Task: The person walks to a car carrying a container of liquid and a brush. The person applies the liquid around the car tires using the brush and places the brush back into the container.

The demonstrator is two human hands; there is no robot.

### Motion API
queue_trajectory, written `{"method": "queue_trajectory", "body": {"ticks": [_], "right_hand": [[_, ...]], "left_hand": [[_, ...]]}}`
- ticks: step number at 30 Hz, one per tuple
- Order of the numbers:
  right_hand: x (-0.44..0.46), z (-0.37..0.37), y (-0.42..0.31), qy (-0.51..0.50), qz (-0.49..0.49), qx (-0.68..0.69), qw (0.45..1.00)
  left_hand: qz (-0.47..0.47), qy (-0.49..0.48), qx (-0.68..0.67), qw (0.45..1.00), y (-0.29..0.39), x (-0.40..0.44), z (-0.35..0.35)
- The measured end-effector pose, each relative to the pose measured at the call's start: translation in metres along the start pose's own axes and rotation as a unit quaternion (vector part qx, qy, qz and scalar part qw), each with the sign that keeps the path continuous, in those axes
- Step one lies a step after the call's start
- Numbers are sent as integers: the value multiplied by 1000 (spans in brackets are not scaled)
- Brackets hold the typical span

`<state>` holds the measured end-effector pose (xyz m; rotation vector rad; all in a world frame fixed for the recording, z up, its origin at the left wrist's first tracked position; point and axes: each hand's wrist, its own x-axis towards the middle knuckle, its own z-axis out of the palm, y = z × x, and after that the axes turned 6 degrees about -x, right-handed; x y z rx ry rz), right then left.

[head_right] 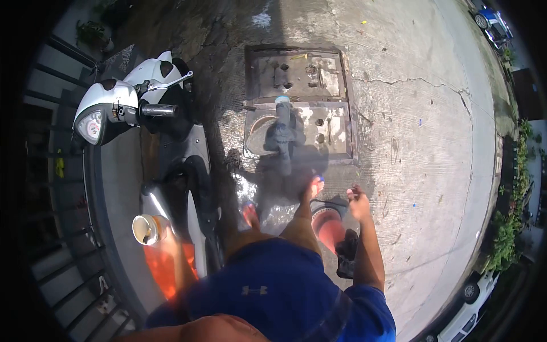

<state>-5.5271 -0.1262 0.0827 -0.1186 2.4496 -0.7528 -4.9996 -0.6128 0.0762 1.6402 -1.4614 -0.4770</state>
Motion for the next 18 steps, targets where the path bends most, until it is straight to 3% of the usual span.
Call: {"method": "queue_trajectory", "body": {"ticks": [1,2,3,4,5,7,11,13,14,16,17,18], "right_hand": [[-25,22,52,-30,58,-132,989],[-37,69,152,-78,60,-132,986],[-81,82,166,-180,186,37,965],[-107,81,177,-258,250,45,932],[-120,76,186,-318,285,20,904],[-119,49,195,-384,327,-4,863],[-54,-15,201,-424,357,-4,832],[2,-46,185,-437,336,-31,834],[34,-63,173,-439,280,-58,852],[99,-126,115,-388,-20,-130,912],[131,-149,82,-313,-16,-9,950],[164,-168,45,-233,-15,113,966]], "left_hand": [[34,2,-121,992,69,-19,23],[40,-43,-35,998,123,-33,38],[76,-73,-75,992,156,-48,59],[108,-101,-111,983,185,-66,81],[84,-133,-125,980,215,-86,104],[87,-172,-147,970,271,-126,149],[87,-293,-186,934,359,-201,234],[67,-373,-138,915,410,-236,262],[6,-414,-126,901,427,-249,277],[-67,-502,-122,853,424,-274,318],[-81,-551,-133,820,405,-285,344],[-34,-608,-164,776,376,-290,381]]}}
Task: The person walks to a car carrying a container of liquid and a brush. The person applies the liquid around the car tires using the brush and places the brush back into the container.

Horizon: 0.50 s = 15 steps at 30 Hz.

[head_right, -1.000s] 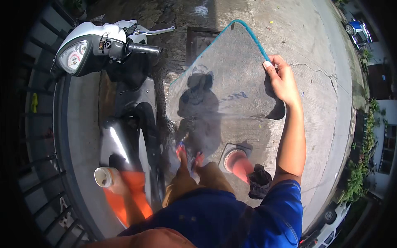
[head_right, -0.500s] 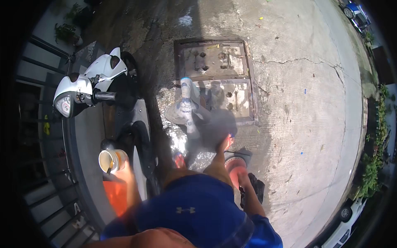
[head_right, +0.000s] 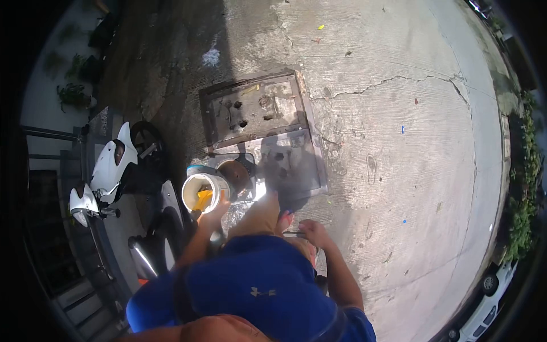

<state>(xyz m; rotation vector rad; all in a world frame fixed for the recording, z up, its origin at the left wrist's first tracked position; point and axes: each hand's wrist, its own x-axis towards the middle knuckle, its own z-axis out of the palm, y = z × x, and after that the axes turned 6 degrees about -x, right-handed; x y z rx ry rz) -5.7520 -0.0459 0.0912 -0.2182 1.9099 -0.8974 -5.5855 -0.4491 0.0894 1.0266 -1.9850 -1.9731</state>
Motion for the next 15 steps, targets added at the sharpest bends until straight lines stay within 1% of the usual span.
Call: {"method": "queue_trajectory", "body": {"ticks": [2,4,5,7,9,10,11,12,13,15], "right_hand": [[51,-48,-83,116,-94,45,988],[75,-102,-181,64,-132,51,988],[82,-119,-209,44,-193,16,980],[107,-162,-270,6,-319,-64,946],[128,-192,-313,27,-361,-154,919],[146,-207,-325,17,-401,-143,905],[161,-220,-347,-41,-389,-58,918],[174,-242,-360,-45,-379,-57,922],[186,-259,-367,-51,-365,-50,928],[207,-284,-377,-56,-343,-18,937]], "left_hand": [[31,-40,-93,994,26,48,45],[50,-73,-185,979,63,85,100],[61,-90,-230,967,84,106,122],[78,-141,-227,960,124,147,148],[116,-203,-125,964,166,188,180],[143,-229,-69,960,191,219,197],[165,-235,-37,957,213,240,208],[177,-240,-4,955,240,252,216],[175,-207,1,963,288,260,221],[154,-159,-45,974,306,281,237]]}}
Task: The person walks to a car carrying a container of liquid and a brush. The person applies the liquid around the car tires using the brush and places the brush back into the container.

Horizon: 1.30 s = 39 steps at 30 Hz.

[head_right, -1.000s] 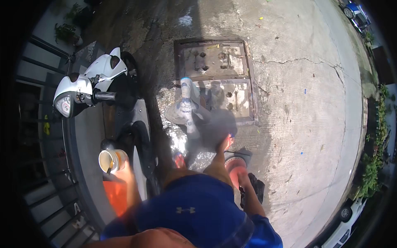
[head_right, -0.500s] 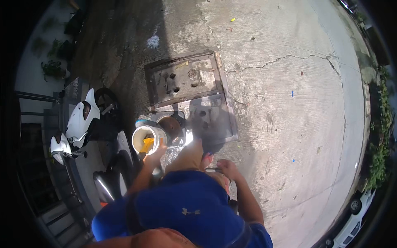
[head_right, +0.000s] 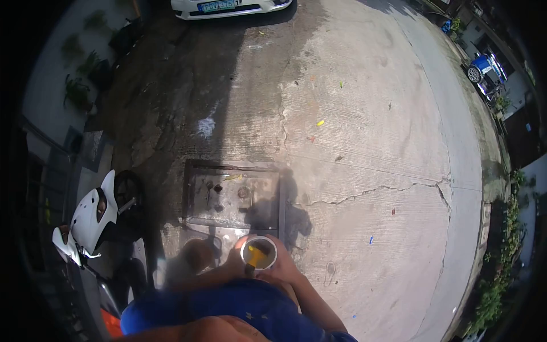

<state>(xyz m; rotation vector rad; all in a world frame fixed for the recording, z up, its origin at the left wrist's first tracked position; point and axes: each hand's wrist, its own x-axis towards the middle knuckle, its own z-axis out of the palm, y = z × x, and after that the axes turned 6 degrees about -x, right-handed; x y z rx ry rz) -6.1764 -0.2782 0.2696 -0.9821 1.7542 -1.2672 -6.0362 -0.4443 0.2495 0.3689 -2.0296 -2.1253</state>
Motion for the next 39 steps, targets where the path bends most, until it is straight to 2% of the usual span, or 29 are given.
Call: {"method": "queue_trajectory", "body": {"ticks": [1,2,4,6,8,9,11,12,13,15,16,17,19,20,21,22,23,24,25,26,27,29,31,33,34,35,37,38,39], "right_hand": [[10,-14,0,4,11,17,1000],[23,-27,-3,-6,19,19,1000],[52,-53,0,-16,-13,-22,1000],[73,-75,11,-57,-71,-59,994],[93,-94,6,-125,-76,-14,989],[104,-95,6,-169,-59,28,983],[123,-118,46,-323,-15,-44,945],[136,-123,47,-366,-11,-34,930],[144,-124,45,-391,-7,-27,920],[157,-115,32,-419,-25,-51,906],[163,-112,25,-424,-37,-66,902],[164,-108,31,-430,-2,-38,902],[169,-95,29,-464,25,-59,883],[167,-84,26,-470,24,-48,881],[164,-74,20,-470,22,-36,882],[164,-64,18,-464,20,-23,885],[164,-56,20,-457,25,-36,888],[161,-52,25,-447,33,-50,892],[155,-50,30,-435,44,-64,897],[152,-47,43,-434,14,-78,898],[141,-40,32,-418,28,-99,903],[124,-26,2,-394,57,-144,906],[103,-16,-16,-341,129,-151,919],[91,-9,-22,-307,143,-143,930],[87,-6,-21,-295,146,-128,936],[84,-3,-20,-283,148,-113,941],[75,3,-24,-267,164,-33,949],[72,4,-27,-239,187,-44,952],[73,4,-25,-265,149,-63,951]], "left_hand": [[-5,32,-19,999,0,13,5],[85,17,-13,996,-29,24,-1],[94,87,17,992,-74,52,8],[187,174,141,956,-7,66,20],[106,242,178,948,4,67,36],[111,239,163,951,20,65,32],[22,251,114,961,30,56,46],[65,265,116,955,1,57,56],[8,271,111,956,15,46,60],[-36,266,88,959,34,14,57],[-165,255,142,942,63,-6,50],[-158,302,171,924,26,-24,49],[-152,451,278,834,-75,-78,31],[-241,494,276,789,-79,-118,10],[-288,546,299,727,-109,-164,-15],[-376,581,297,658,-121,-203,-43],[-477,582,284,594,-130,-241,-76],[-547,564,275,554,-123,-273,-105],[-578,555,297,520,-131,-304,-132],[-589,556,273,519,-132,-325,-157],[-601,555,247,519,-137,-343,-178],[-589,599,176,513,-174,-367,-205],[-534,657,264,462,-188,-364,-196],[-467,731,244,434,-201,-358,-170],[-442,755,183,449,-201,-357,-160],[-386,763,291,428,-238,-367,-152],[-394,729,341,444,-235,-369,-145],[-393,733,309,462,-241,-379,-144],[-387,735,278,482,-248,-382,-150]]}}
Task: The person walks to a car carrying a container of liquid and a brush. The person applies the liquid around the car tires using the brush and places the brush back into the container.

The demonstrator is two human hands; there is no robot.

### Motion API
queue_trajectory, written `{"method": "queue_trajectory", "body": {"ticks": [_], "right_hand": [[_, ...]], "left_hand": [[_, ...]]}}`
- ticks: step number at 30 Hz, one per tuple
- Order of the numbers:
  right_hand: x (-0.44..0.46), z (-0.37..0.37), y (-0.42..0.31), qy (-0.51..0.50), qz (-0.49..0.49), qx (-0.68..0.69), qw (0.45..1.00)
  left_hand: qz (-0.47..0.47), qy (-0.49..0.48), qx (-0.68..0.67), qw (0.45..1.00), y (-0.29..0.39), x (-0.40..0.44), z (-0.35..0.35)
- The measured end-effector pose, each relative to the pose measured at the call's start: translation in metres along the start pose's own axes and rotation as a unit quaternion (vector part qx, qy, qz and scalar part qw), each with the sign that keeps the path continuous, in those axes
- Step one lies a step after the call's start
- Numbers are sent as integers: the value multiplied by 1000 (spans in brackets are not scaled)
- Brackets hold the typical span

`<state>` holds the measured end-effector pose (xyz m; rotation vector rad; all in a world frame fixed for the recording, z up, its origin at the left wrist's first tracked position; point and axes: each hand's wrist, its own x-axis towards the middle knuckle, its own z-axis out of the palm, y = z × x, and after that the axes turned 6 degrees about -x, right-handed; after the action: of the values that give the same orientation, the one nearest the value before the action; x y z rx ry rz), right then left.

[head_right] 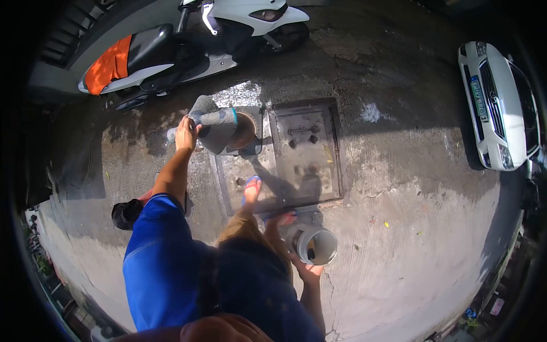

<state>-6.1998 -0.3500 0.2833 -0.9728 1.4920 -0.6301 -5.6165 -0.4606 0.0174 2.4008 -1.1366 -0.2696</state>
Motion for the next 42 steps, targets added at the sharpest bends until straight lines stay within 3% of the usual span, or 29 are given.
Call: {"method": "queue_trajectory", "body": {"ticks": [2,3,4,6,7,9,10,14,17,20,24,25,33,40,42], "right_hand": [[8,-6,-3,-16,-75,-65,995],[10,-2,-15,8,-101,-121,987],[11,2,-9,28,-78,-53,995],[14,-5,-25,0,-83,-132,988],[9,0,-43,34,-82,-118,989],[7,3,-74,-10,-91,-29,995],[12,2,-42,-4,-109,20,994],[22,2,-38,-3,-124,22,992],[27,-2,-45,-11,-146,2,989],[41,-8,-22,4,-163,-65,984],[38,-14,-25,84,-180,-62,978],[36,-17,-23,91,-189,-48,977],[35,-43,-16,90,-186,7,978],[47,-65,-19,92,-184,-23,978],[41,-69,-39,75,-158,50,983]], "left_hand": [[-83,-130,50,987,58,13,-50],[-66,-121,78,987,63,20,-53],[-93,-200,112,969,74,33,-63],[-54,-253,142,955,32,64,-30],[-15,-271,148,951,33,68,-30],[38,-264,154,952,28,65,-20],[66,-232,154,958,24,58,-11],[93,-183,195,959,76,16,-15],[23,-299,171,939,154,10,-47],[26,-138,87,986,157,15,-26],[-121,-170,49,977,132,11,-32],[-120,-171,45,977,136,4,-34],[22,-233,-18,972,203,-40,-23],[130,-348,-60,927,264,-60,-5],[159,-384,-67,907,289,-67,4]]}}
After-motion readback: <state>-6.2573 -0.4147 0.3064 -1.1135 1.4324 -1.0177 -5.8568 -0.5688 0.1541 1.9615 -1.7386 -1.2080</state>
